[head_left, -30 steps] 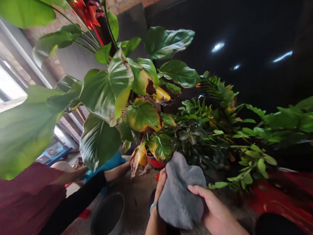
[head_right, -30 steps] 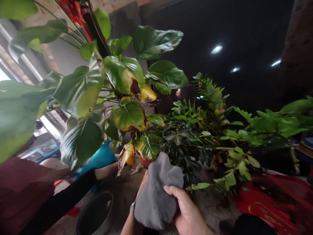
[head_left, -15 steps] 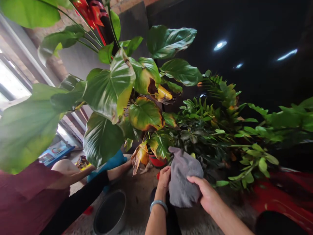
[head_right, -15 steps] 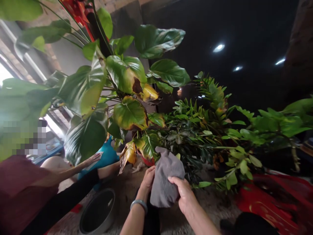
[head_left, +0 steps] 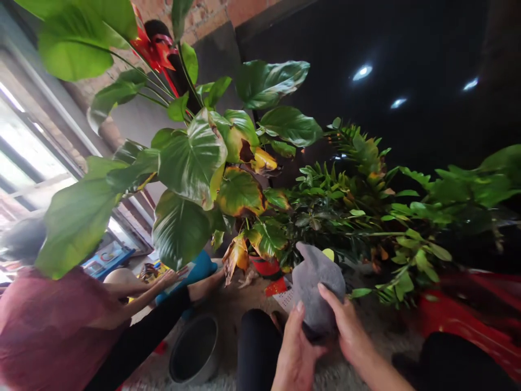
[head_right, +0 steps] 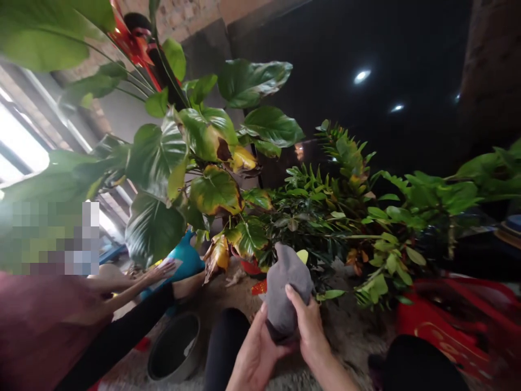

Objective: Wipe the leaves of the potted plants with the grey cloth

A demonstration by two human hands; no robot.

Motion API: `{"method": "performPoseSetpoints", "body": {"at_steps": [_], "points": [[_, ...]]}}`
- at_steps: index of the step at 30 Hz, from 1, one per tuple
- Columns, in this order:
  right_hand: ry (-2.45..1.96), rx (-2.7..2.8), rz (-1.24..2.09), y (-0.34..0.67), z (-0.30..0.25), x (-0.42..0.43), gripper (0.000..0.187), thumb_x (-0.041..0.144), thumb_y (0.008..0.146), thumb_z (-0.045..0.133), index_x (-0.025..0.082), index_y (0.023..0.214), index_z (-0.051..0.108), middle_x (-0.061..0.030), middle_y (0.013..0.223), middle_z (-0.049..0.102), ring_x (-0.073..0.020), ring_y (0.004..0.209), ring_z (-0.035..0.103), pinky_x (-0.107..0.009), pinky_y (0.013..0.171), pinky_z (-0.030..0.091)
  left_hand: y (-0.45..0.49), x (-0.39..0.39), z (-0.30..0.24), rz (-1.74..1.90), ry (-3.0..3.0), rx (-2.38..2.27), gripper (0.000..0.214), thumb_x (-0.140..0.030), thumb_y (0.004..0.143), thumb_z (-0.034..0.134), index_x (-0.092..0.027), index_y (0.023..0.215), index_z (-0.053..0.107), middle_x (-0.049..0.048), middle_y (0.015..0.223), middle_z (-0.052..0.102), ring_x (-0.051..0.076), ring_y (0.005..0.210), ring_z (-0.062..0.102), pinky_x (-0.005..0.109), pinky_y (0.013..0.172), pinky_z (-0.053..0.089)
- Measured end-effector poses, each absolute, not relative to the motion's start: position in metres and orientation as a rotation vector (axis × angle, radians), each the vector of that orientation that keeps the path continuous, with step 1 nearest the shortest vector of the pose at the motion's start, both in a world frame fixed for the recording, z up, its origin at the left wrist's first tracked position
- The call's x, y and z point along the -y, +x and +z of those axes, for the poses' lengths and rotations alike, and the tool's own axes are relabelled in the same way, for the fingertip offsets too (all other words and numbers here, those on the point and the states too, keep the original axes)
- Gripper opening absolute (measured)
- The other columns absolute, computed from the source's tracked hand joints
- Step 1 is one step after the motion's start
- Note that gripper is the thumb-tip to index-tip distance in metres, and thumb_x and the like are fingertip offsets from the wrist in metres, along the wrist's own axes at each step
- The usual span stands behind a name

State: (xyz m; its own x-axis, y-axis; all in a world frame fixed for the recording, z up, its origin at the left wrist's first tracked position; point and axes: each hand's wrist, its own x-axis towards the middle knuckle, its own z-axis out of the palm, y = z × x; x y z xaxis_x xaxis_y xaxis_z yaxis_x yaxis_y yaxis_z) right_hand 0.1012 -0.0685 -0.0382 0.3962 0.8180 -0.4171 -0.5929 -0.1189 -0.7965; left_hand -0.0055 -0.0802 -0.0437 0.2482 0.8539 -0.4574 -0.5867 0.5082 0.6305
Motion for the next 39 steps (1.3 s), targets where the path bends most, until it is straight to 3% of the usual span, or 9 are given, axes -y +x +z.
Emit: {"method": "performPoseSetpoints", "body": {"at_steps": [4, 8, 14, 20, 25, 28, 32, 35, 39], "points": [[-1.17, 0.179, 1.211, 0.094, -0.046, 0.086, 0.04, 0.047, 0.039, 0.08, 0.023, 0.07, 0.071, -0.0043, 0.075, 0.077, -0.0351, 0.092, 0.066, -0.045, 0.083, 0.049, 0.009, 0.063, -0.033, 1.022, 0.135, -0.894, 0.035, -0.03, 0.063, 0.079, -0.012, 0.091, 0.067, 0.0149, 0.102, 0.073, 0.034, 0.113, 0.061, 0.043, 0.091, 0.05], [-1.162, 0.142, 1.205, 0.103, -0.045, 0.096, 0.036, 0.043, 0.032, 0.08, 0.024, 0.061, 0.07, -0.0019, 0.067, 0.075, -0.035, 0.088, 0.065, -0.045, 0.082, 0.049, 0.016, 0.063, -0.038, 0.946, 0.092, -0.873, 0.025, -0.02, 0.056, 0.079, -0.012, 0.076, 0.067, 0.0132, 0.078, 0.075, 0.035, 0.1, 0.067, 0.046, 0.092, 0.049], [-1.184, 0.29, 1.273, 0.13, -0.053, 0.1, 0.028, 0.041, 0.04, 0.08, 0.025, 0.061, 0.071, -0.0042, 0.073, 0.077, -0.0356, 0.094, 0.066, -0.042, 0.084, 0.049, 0.029, 0.072, -0.045, 0.911, 0.181, -0.908, 0.033, -0.025, 0.035, 0.084, -0.016, 0.061, 0.065, 0.0107, 0.061, 0.071, 0.039, 0.089, 0.069, 0.05, 0.086, 0.051], [-1.37, 0.547, 1.306, 0.15, -0.069, 0.102, 0.021, 0.038, 0.047, 0.079, 0.025, 0.062, 0.072, -0.0057, 0.071, 0.077, -0.0373, 0.09, 0.069, -0.043, 0.081, 0.05, 0.032, 0.074, -0.049, 0.946, 0.283, -0.926, 0.048, -0.023, 0.025, 0.085, -0.016, 0.068, 0.065, 0.0095, 0.066, 0.072, 0.037, 0.086, 0.069, 0.046, 0.083, 0.051], [-1.169, 0.737, 1.538, 0.182, -0.052, 0.101, 0.028, 0.034, 0.046, 0.081, 0.022, 0.07, 0.074, -0.0074, 0.074, 0.077, -0.035, 0.084, 0.069, -0.043, 0.079, 0.05, 0.034, 0.075, -0.05, 1.01, 0.359, -0.967, 0.07, -0.017, 0.028, 0.081, -0.015, 0.096, 0.066, 0.0056, 0.065, 0.072, 0.034, 0.08, 0.07, 0.044, 0.081, 0.051], [-1.027, 0.714, 1.582, 0.215, -0.05, 0.079, 0.035, 0.036, 0.046, 0.083, 0.019, 0.074, 0.073, -0.0093, 0.075, 0.075, -0.0333, 0.077, 0.069, -0.046, 0.074, 0.05, 0.034, 0.066, -0.031, 1.074, 0.382, -0.991, 0.074, -0.014, 0.032, 0.078, -0.015, 0.104, 0.064, 0.0039, 0.067, 0.072, 0.033, 0.078, 0.071, 0.043, 0.08, 0.052], [-1.056, 0.392, 1.24, 0.248, -0.059, 0.035, 0.034, 0.031, 0.052, 0.084, 0.024, 0.083, 0.072, -0.0084, 0.086, 0.073, -0.0305, 0.081, 0.069, -0.044, 0.072, 0.05, 0.038, 0.031, 0.03, 1.171, 0.5, -0.899, 0.067, -0.015, 0.038, 0.078, -0.015, 0.103, 0.064, 0.0048, 0.075, 0.074, 0.031, 0.081, 0.071, 0.04, 0.079, 0.053], [-0.984, 0.333, 1.221, 0.251, -0.064, 0.013, 0.033, 0.028, 0.054, 0.083, 0.026, 0.085, 0.073, -0.0067, 0.088, 0.072, -0.0292, 0.08, 0.069, -0.043, 0.071, 0.051, 0.047, 0.005, 0.062, 1.272, 0.598, -0.833, 0.056, -0.016, 0.044, 0.078, -0.017, 0.098, 0.065, 0.0043, 0.08, 0.075, 0.026, 0.081, 0.071, 0.035, 0.078, 0.053], [-0.905, 0.383, 1.263, 0.246, -0.063, 0.004, 0.032, 0.034, 0.054, 0.082, 0.023, 0.084, 0.074, -0.0079, 0.082, 0.074, -0.0301, 0.082, 0.069, -0.043, 0.074, 0.052, 0.053, 0.006, 0.031, 1.072, 0.559, -1.018, 0.036, -0.013, 0.047, 0.076, -0.014, 0.082, 0.067, 0.0047, 0.064, 0.071, 0.025, 0.065, 0.068, 0.038, 0.073, 0.054]]}}
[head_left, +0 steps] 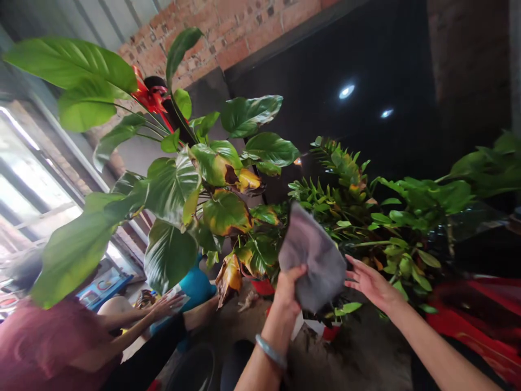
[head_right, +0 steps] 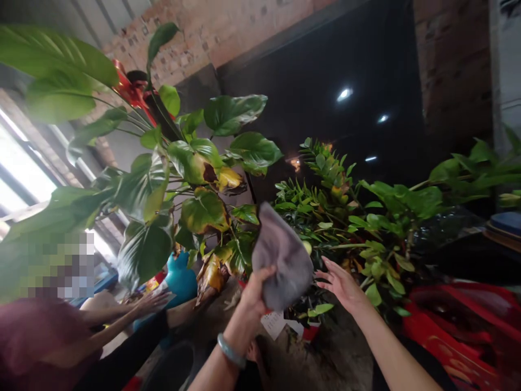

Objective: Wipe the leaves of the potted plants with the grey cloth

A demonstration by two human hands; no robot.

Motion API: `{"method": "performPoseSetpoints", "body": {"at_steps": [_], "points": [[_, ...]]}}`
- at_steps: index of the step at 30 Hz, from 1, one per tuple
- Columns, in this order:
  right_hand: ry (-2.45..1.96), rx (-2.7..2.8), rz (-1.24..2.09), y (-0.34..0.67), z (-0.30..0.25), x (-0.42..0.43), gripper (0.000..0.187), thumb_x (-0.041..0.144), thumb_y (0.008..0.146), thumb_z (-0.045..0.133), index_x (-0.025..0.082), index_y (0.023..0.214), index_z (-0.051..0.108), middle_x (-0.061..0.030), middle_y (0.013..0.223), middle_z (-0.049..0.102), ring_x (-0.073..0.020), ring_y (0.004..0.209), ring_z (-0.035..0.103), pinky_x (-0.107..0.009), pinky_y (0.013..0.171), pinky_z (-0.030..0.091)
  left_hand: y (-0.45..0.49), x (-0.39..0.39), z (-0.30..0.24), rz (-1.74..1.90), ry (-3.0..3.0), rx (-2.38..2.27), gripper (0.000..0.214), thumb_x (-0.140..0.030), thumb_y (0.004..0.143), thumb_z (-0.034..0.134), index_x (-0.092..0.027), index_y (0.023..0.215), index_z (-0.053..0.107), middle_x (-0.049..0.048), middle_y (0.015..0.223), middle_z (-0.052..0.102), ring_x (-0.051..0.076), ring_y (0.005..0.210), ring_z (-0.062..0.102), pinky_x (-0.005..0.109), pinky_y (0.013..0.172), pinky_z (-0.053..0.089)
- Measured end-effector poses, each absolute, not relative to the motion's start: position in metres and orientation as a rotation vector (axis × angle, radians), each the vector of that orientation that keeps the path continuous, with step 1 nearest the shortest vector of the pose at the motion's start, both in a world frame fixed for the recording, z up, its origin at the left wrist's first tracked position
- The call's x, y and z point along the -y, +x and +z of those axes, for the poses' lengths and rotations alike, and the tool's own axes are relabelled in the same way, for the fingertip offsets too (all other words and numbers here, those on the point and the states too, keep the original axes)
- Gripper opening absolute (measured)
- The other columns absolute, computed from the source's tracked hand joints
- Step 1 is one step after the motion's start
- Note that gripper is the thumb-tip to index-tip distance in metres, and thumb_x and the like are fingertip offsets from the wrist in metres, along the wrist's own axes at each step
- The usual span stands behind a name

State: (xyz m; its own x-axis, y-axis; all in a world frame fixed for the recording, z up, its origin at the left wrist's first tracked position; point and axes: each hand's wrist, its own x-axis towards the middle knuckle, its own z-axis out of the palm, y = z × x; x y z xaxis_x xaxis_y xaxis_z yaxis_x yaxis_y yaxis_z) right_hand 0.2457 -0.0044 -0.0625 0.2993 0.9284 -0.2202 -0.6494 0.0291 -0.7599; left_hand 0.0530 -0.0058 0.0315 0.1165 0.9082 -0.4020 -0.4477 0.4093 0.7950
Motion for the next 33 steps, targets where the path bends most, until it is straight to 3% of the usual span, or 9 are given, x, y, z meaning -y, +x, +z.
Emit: {"method": "performPoseSetpoints", "body": {"at_steps": [4, 10, 13, 16, 19, 22, 27, 33], "points": [[-0.885, 0.411, 1.282, 0.244, -0.065, 0.009, 0.029, 0.037, 0.054, 0.081, 0.022, 0.078, 0.074, -0.0118, 0.089, 0.076, -0.0335, 0.098, 0.067, -0.042, 0.085, 0.05, 0.046, 0.025, -0.006, 0.832, 0.596, -1.047, 0.035, -0.01, 0.044, 0.079, -0.012, 0.077, 0.069, 0.0068, 0.06, 0.07, 0.025, 0.061, 0.067, 0.04, 0.07, 0.054], [-0.883, 0.388, 1.361, 0.242, -0.069, 0.02, 0.037, 0.053, 0.06, 0.076, 0.022, 0.082, 0.073, -0.0123, 0.104, 0.074, -0.0345, 0.103, 0.066, -0.047, 0.095, 0.046, 0.061, -0.007, 0.057, 1.099, 0.616, -0.889, 0.034, -0.016, 0.052, 0.08, -0.014, 0.085, 0.07, 0.004, 0.063, 0.072, 0.022, 0.063, 0.068, 0.037, 0.074, 0.055], [-0.837, 0.364, 1.339, 0.241, -0.066, 0.023, 0.037, 0.054, 0.056, 0.078, 0.025, 0.078, 0.074, -0.0084, 0.093, 0.076, -0.0337, 0.099, 0.067, -0.047, 0.096, 0.046, 0.075, -0.014, 0.052, 1.107, 0.58, -0.941, 0.025, -0.015, 0.057, 0.076, -0.012, 0.081, 0.07, 0.0039, 0.061, 0.07, 0.021, 0.06, 0.067, 0.036, 0.075, 0.055], [-0.848, 0.378, 1.364, 0.24, -0.061, 0.027, 0.034, 0.054, 0.051, 0.08, 0.025, 0.067, 0.071, -0.0077, 0.078, 0.076, -0.0364, 0.102, 0.065, -0.048, 0.096, 0.045, 0.075, 0.003, 0.013, 0.897, 0.543, -1.064, 0.017, -0.012, 0.055, 0.074, -0.01, 0.072, 0.068, 0.0065, 0.057, 0.069, 0.023, 0.062, 0.068, 0.039, 0.076, 0.055], [-0.863, 0.43, 1.441, 0.238, -0.058, 0.03, 0.034, 0.054, 0.054, 0.077, 0.024, 0.068, 0.07, -0.0104, 0.083, 0.077, -0.0381, 0.108, 0.063, -0.048, 0.095, 0.045, 0.061, 0.022, -0.006, 0.767, 0.571, -1.007, 0.027, -0.011, 0.048, 0.078, -0.01, 0.072, 0.069, 0.0096, 0.063, 0.071, 0.029, 0.072, 0.071, 0.041, 0.078, 0.054], [-0.893, 0.403, 1.44, 0.239, -0.059, 0.029, 0.035, 0.056, 0.057, 0.073, 0.024, 0.071, 0.07, -0.0122, 0.09, 0.077, -0.038, 0.111, 0.061, -0.049, 0.096, 0.044, 0.05, 0.019, 0.024, 0.805, 0.615, -0.882, 0.036, -0.011, 0.044, 0.08, -0.012, 0.078, 0.069, 0.0107, 0.074, 0.075, 0.031, 0.08, 0.071, 0.042, 0.08, 0.055], [-0.9, 0.391, 1.376, 0.243, -0.067, 0.027, 0.042, 0.061, 0.058, 0.072, 0.023, 0.076, 0.073, -0.0139, 0.097, 0.076, -0.0379, 0.107, 0.063, -0.051, 0.098, 0.042, 0.062, -0.016, 0.074, 1.077, 0.606, -0.85, 0.025, -0.012, 0.053, 0.075, -0.013, 0.077, 0.069, 0.006, 0.07, 0.074, 0.026, 0.076, 0.071, 0.038, 0.08, 0.056], [-0.919, 0.428, 1.377, 0.241, -0.063, 0.033, 0.047, 0.065, 0.054, 0.073, 0.022, 0.073, 0.074, -0.0142, 0.091, 0.077, -0.0387, 0.111, 0.061, -0.05, 0.099, 0.04, 0.063, 0.011, 0.008, 0.779, 0.56, -1.047, 0.024, -0.013, 0.052, 0.076, -0.01, 0.075, 0.069, 0.0082, 0.06, 0.07, 0.027, 0.067, 0.07, 0.04, 0.075, 0.055]]}}
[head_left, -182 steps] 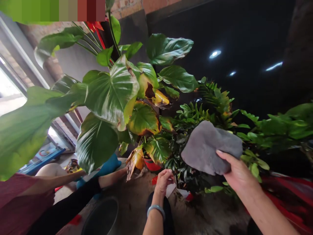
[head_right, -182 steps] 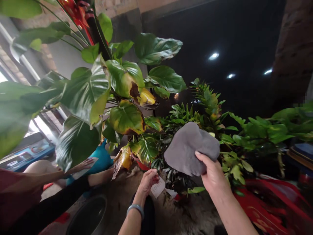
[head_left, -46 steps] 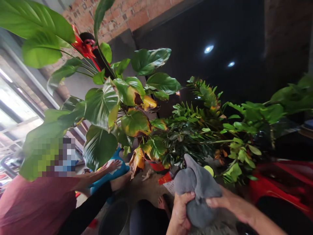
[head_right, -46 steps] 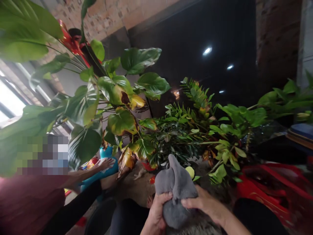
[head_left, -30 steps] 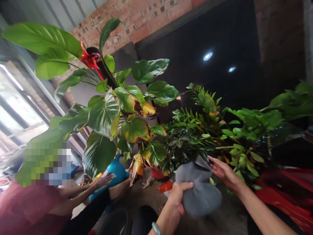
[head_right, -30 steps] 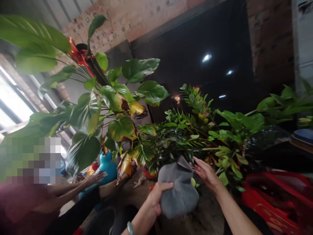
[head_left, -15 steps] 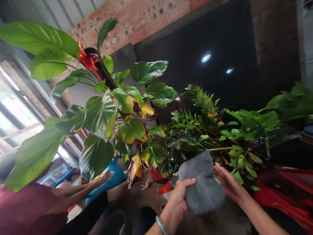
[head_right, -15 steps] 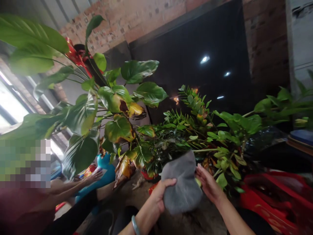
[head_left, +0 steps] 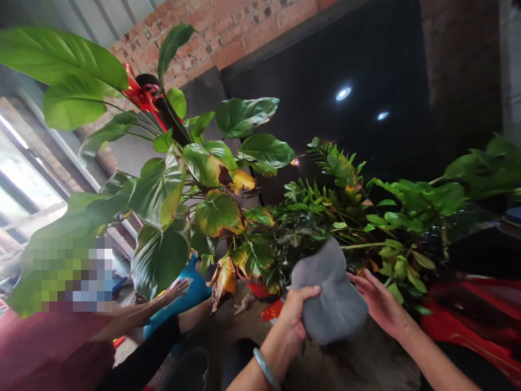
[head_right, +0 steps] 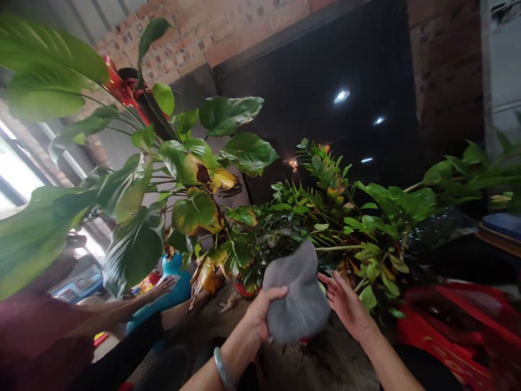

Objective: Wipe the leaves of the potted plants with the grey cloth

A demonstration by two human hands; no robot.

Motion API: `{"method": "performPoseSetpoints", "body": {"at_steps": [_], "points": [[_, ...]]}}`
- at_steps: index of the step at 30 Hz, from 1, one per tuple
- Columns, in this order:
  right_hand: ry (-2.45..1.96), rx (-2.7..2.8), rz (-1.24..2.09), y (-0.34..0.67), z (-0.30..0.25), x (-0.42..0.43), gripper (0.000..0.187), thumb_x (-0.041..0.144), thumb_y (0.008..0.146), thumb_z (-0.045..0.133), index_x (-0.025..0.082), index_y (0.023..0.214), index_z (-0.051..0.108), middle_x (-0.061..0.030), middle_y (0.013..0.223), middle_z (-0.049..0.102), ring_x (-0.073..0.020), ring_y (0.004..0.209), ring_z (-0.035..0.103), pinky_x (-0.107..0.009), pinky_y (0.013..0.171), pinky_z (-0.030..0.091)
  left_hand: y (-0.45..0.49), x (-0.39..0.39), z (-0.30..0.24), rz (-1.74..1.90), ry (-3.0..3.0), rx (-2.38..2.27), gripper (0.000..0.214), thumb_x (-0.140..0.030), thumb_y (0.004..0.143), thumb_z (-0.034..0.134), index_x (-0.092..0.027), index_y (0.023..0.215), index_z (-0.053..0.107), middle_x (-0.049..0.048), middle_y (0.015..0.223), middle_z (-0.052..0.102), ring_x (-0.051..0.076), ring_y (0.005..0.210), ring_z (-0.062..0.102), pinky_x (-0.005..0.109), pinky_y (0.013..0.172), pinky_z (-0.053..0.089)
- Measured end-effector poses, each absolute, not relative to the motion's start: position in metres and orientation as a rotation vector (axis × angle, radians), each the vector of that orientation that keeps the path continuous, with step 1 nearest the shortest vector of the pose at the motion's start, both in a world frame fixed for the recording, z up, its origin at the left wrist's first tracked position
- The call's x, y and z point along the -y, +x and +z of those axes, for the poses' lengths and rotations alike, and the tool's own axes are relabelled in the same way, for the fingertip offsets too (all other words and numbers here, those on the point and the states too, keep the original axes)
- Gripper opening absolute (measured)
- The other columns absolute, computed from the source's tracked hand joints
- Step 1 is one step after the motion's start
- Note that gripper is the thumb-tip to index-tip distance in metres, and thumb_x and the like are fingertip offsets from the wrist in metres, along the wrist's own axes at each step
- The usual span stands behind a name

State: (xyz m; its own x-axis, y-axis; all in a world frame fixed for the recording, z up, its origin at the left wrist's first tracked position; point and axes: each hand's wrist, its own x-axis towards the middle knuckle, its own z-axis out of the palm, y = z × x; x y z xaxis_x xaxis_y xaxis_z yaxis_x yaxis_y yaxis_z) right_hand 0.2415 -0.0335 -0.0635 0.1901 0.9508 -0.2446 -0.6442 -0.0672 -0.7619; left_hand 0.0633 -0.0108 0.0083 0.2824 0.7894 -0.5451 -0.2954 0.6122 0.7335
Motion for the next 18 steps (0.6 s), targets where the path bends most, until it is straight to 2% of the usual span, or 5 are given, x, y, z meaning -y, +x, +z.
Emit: {"method": "performPoseSetpoints", "body": {"at_steps": [4, 9, 11, 14, 18], "points": [[-0.962, 0.374, 1.411, 0.242, -0.063, 0.035, 0.043, 0.063, 0.058, 0.071, 0.023, 0.073, 0.072, -0.0141, 0.089, 0.077, -0.0392, 0.109, 0.062, -0.049, 0.096, 0.044, 0.053, 0.029, 0.021, 0.735, 0.683, -0.936, 0.038, -0.01, 0.042, 0.078, -0.014, 0.078, 0.069, 0.0071, 0.07, 0.074, 0.025, 0.065, 0.069, 0.039, 0.071, 0.055], [-0.946, 0.332, 1.362, 0.245, -0.073, 0.029, 0.039, 0.064, 0.063, 0.067, 0.025, 0.072, 0.07, -0.0135, 0.095, 0.077, -0.0385, 0.104, 0.064, -0.052, 0.093, 0.046, 0.062, -0.002, 0.076, 0.992, 0.725, -0.77, 0.045, -0.01, 0.044, 0.077, -0.014, 0.089, 0.069, 0.0043, 0.071, 0.074, 0.025, 0.07, 0.07, 0.04, 0.079, 0.054], [-0.931, 0.362, 1.37, 0.246, -0.076, 0.027, 0.04, 0.062, 0.067, 0.065, 0.023, 0.076, 0.072, -0.0141, 0.098, 0.076, -0.0372, 0.103, 0.065, -0.052, 0.093, 0.046, 0.066, -0.01, 0.07, 1.019, 0.661, -0.872, 0.034, -0.01, 0.049, 0.075, -0.013, 0.083, 0.069, 0.0029, 0.062, 0.071, 0.021, 0.06, 0.067, 0.037, 0.075, 0.055], [-0.923, 0.395, 1.395, 0.248, -0.08, 0.028, 0.044, 0.063, 0.068, 0.064, 0.021, 0.077, 0.074, -0.015, 0.097, 0.076, -0.0372, 0.104, 0.064, -0.051, 0.095, 0.044, 0.064, -0.002, 0.033, 0.849, 0.607, -1.052, 0.018, -0.013, 0.054, 0.073, -0.011, 0.071, 0.067, 0.0045, 0.055, 0.068, 0.018, 0.05, 0.062, 0.034, 0.065, 0.054], [-0.927, 0.465, 1.397, 0.251, -0.084, 0.029, 0.051, 0.065, 0.069, 0.062, 0.02, 0.086, 0.076, -0.0153, 0.096, 0.077, -0.0374, 0.106, 0.064, -0.05, 0.098, 0.044, 0.051, 0.02, 0.011, 0.707, 0.712, -1.017, 0.028, -0.011, 0.045, 0.076, -0.012, 0.072, 0.069, 0.0065, 0.063, 0.072, 0.02, 0.056, 0.064, 0.032, 0.061, 0.051]]}}
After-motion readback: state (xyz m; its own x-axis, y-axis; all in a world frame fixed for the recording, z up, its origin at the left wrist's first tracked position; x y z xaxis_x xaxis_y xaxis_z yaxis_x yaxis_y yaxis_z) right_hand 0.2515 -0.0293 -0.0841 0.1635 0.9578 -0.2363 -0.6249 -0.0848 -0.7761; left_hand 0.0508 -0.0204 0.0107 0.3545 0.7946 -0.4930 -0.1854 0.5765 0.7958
